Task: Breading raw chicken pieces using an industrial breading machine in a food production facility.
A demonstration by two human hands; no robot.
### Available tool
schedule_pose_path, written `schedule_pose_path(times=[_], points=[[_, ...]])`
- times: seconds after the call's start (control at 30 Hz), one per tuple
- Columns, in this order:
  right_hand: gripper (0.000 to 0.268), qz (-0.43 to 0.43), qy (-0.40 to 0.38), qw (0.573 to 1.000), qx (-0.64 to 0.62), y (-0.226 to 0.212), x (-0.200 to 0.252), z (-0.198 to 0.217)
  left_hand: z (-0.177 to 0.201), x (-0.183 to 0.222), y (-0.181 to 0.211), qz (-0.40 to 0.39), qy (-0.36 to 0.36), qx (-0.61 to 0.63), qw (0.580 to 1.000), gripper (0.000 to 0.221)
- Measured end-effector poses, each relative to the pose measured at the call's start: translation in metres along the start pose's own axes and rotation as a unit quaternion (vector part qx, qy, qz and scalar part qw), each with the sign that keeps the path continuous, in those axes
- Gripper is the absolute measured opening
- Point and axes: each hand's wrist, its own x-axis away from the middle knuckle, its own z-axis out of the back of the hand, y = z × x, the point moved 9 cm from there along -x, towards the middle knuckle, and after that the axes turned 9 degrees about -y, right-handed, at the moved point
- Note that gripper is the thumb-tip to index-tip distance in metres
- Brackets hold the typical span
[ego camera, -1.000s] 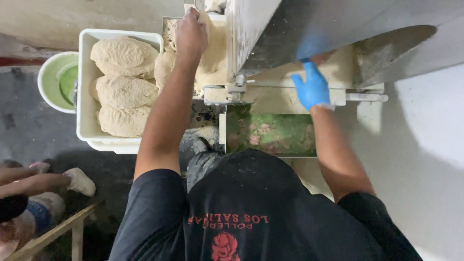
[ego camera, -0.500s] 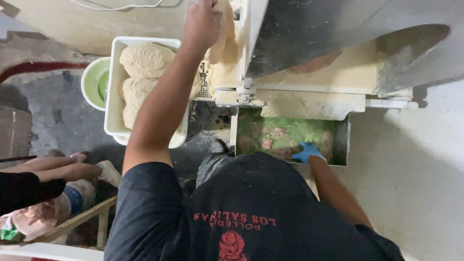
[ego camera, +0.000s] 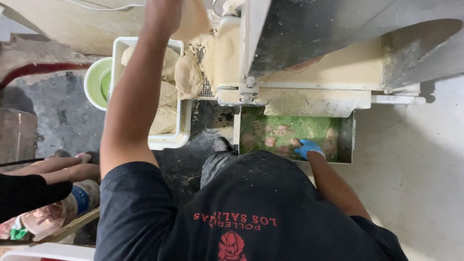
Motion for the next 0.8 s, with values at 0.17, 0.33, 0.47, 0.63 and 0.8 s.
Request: schedule_pose_path(times=[0.17, 0.33, 0.47, 0.63, 0.8], points=[[0.078, 0.02, 0.028, 0.999, -0.026, -0.005, 0.02, 0.013, -0.092, 0.131, -0.04, -0.062, 0.047, -0.101, 0.992, 0.022], [0.064, 0.035, 0.044, 0.998, -0.006, -0.003, 0.003, 0.007, -0.235, 0.26, 0.009, -0.062, -0.068, -0.091, 0.992, 0.017], [0.071, 0.003, 0.043, 0.998, -0.038, -0.013, 0.033, 0.019, -0.18, 0.262, 0.047, -0.037, -0.135, 0.059, 0.988, 0.011], [0.078, -0.009, 0.085, 0.984, -0.158, 0.004, 0.039, 0.028, -0.149, 0.212, 0.082, 0.096, -0.192, 0.109, 0.971, 0.038], [0.082, 0.025, 0.114, 0.972, -0.204, -0.001, 0.042, 0.038, -0.217, 0.14, 0.112, 0.153, -0.2, 0.243, 0.937, 0.038]])
